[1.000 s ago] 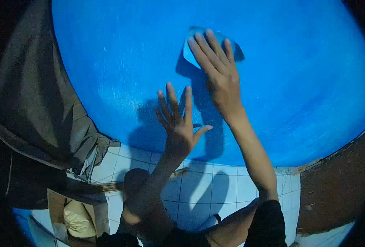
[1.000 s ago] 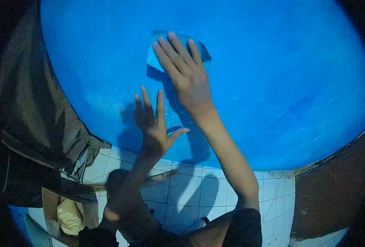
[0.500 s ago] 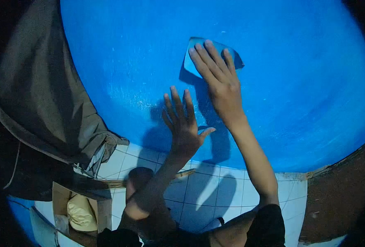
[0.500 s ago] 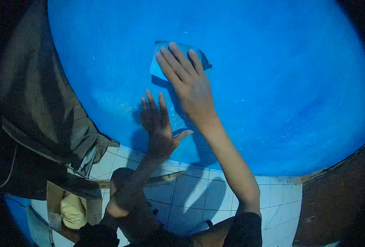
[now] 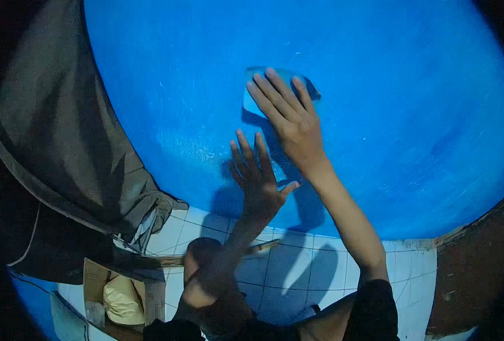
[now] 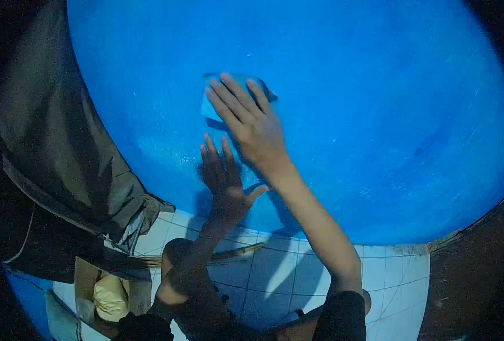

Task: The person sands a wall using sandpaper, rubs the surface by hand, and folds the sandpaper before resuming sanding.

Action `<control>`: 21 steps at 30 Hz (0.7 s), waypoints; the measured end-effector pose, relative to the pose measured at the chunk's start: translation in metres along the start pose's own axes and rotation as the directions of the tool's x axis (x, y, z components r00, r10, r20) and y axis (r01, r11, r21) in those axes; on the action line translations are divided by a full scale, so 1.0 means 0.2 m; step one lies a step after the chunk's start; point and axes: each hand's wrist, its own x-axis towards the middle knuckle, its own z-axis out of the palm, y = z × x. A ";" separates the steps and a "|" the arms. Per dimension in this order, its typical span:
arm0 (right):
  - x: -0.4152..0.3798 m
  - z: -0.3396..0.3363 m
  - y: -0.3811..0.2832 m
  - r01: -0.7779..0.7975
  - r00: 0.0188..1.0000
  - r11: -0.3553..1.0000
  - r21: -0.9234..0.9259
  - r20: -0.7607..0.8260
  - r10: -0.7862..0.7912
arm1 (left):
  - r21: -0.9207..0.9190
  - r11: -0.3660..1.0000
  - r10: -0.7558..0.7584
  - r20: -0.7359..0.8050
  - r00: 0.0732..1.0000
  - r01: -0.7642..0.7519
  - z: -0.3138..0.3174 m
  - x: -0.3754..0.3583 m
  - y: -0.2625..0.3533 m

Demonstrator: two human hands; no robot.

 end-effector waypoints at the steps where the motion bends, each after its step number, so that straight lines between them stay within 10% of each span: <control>1: -0.04 -0.01 0.00 -0.008 1.000 1.000 0.018 0.006 0.008 | 0.016 1.000 -0.003 0.013 1.000 0.003 0.00 0.00 0.00; 5: -0.53 0.00 -0.04 -0.137 0.981 0.989 -0.050 0.134 0.143 | -0.021 1.000 0.008 -0.015 1.000 -0.008 -0.04 -0.01 -0.01; 13: 0.02 0.09 -0.06 0.003 1.000 0.999 -0.045 0.009 -0.003 | 0.105 0.989 0.097 0.054 0.994 -0.102 0.01 -0.07 -0.06; 21: -0.49 -0.01 -0.03 -0.161 0.972 0.975 -0.154 0.146 0.184 | 0.144 0.989 0.022 0.118 0.993 -0.039 0.02 -0.06 -0.01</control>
